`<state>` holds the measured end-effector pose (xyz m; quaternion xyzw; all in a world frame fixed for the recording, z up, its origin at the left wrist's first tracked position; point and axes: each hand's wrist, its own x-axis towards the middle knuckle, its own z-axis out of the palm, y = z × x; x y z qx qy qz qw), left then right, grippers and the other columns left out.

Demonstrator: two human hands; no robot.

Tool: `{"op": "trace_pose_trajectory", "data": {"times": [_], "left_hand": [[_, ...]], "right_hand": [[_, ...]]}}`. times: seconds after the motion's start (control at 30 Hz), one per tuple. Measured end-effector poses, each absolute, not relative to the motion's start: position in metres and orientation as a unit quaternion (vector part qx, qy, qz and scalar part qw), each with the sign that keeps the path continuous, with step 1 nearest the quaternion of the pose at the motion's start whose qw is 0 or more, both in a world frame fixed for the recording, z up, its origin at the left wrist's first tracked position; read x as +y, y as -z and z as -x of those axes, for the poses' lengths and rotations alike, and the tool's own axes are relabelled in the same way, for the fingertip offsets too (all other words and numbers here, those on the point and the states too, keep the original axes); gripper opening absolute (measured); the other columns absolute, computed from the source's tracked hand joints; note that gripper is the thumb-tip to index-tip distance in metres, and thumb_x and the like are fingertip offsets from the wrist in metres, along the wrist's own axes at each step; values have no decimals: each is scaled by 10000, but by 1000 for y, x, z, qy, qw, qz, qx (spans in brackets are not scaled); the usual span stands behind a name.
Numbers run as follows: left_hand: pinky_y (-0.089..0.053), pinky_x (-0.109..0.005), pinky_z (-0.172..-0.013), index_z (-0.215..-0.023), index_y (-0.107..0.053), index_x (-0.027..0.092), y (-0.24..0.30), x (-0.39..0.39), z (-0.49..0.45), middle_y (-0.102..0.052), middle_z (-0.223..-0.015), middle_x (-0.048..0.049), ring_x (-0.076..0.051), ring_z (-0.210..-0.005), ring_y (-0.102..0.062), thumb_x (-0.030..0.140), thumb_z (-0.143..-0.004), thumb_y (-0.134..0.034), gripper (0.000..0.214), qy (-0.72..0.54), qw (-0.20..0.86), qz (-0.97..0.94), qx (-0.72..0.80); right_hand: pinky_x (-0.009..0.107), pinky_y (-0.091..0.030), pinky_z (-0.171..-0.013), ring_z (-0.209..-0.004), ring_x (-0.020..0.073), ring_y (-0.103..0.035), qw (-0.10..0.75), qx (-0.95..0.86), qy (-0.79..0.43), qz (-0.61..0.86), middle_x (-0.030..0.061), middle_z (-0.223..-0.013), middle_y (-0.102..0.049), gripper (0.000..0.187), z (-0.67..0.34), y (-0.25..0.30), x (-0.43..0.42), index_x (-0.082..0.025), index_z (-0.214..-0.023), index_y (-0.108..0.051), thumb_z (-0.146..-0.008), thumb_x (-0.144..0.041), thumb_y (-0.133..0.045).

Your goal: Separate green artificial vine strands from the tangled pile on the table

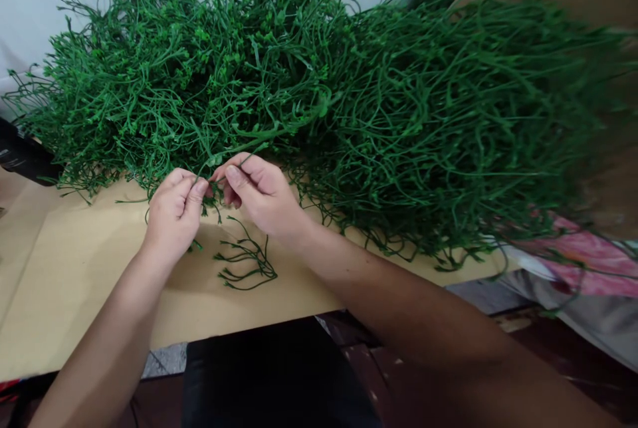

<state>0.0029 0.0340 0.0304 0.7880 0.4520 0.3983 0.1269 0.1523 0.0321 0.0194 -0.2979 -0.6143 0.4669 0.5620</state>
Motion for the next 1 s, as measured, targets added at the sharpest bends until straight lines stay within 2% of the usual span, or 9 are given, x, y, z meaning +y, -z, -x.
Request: {"op": "trace_pose_trajectory", "data": {"times": [0.13,0.23,0.4,0.5,0.63,0.77,0.9,1.0], "left_hand": [[-378,-258,-642,-655,-528,175,-29,35,-2,-475,-671,-2,-125,-660,-463,317,-892,-406,302,-401,142,-784,453],[-358,-253,-591,-644,-480,181,-27,35,-2,-442,-629,11,-118,-608,-422,363,-890,-402,316,-387,200,-774,459],[-401,-246,-643,-677,-524,177,-26,32,-4,-539,-655,2,-117,-640,-494,421,-897,-371,362,-382,341,-733,447],[-394,-233,-619,-658,-530,176,-29,31,-6,-531,-641,10,-109,-623,-477,406,-869,-433,328,-403,390,-702,439],[-409,-230,-635,-691,-559,176,-34,32,-6,-535,-655,17,-106,-632,-483,338,-771,-557,181,-427,458,-652,427],[-429,-241,-669,-727,-594,173,-37,32,-4,-558,-668,13,-120,-668,-508,280,-670,-601,121,-439,491,-616,433],[-430,-247,-667,-663,-592,174,-38,31,-4,-552,-655,11,-127,-674,-502,263,-674,-588,90,-417,471,-653,421],[-426,-247,-660,-646,-586,174,-37,32,-4,-541,-631,14,-127,-667,-500,263,-684,-579,97,-406,458,-673,416]], "right_hand": [[208,-373,-521,-569,50,-428,548,-605,-477,326,-27,-677,-463,375,-150,-20,33,-172,-816,-456,-760,-519,-588],[209,-383,-540,-592,55,-436,526,-625,-481,319,-28,-691,-469,374,-151,-20,33,-165,-819,-461,-702,-450,-673],[215,-381,-558,-570,59,-453,515,-662,-437,325,-31,-634,-485,136,-154,-19,34,-163,-794,-455,-815,-276,-530],[224,-368,-572,-577,65,-447,508,-688,-381,352,-23,-653,-503,97,-155,-18,35,-161,-794,-450,-824,-244,-490],[229,-325,-569,-583,69,-412,480,-720,-331,376,-18,-644,-485,149,-156,-20,35,-155,-738,-443,-832,-264,-482],[214,-259,-512,-538,51,-314,459,-736,-341,363,-40,-582,-380,236,-156,-22,34,-153,-659,-427,-847,-291,-464],[200,-225,-471,-507,37,-260,457,-713,-419,326,-61,-543,-292,371,-155,-22,34,-158,-620,-399,-829,-448,-500],[199,-238,-475,-516,38,-264,451,-707,-440,320,-59,-551,-284,427,-155,-21,36,-159,-609,-388,-816,-518,-494]]}}
